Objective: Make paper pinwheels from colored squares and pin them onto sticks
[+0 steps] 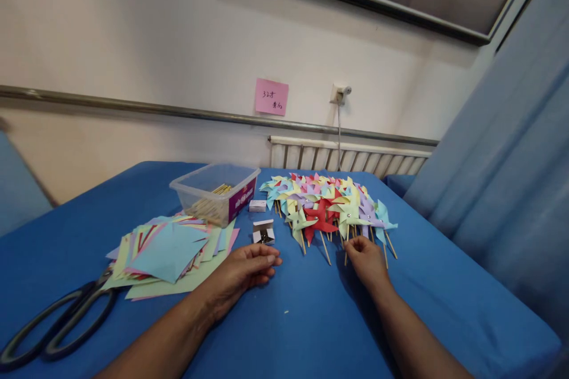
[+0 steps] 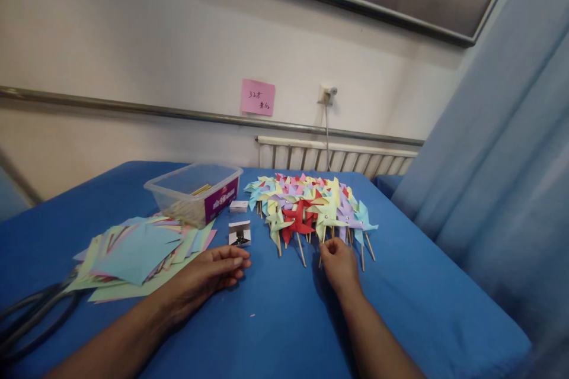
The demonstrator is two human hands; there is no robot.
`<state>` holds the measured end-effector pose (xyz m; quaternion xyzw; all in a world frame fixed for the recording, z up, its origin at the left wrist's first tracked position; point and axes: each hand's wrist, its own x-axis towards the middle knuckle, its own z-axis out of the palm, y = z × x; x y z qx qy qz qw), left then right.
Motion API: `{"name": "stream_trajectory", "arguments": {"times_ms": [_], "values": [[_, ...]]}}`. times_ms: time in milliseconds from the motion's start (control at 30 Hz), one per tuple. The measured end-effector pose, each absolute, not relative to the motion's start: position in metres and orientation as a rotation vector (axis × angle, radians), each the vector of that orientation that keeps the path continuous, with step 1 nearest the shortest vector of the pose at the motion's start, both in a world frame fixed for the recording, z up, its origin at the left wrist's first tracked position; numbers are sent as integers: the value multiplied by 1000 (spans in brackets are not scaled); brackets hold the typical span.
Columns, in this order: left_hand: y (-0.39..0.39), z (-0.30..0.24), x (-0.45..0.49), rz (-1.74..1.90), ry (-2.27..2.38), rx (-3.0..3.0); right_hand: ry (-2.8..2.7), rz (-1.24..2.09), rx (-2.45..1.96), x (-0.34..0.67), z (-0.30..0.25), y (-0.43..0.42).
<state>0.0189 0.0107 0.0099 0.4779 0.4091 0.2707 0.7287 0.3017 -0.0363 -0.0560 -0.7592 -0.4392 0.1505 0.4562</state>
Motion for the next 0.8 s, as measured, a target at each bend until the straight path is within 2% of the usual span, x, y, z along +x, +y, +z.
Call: {"name": "stream_trajectory", "arguments": {"times_ms": [533, 800], "values": [[13, 7, 17, 569, 906, 1096, -1210, 321, -1949, 298, -49, -37], [33, 9, 6, 948, 1055, 1120, -1148, 204, -1742, 273, -36, -58]]}}
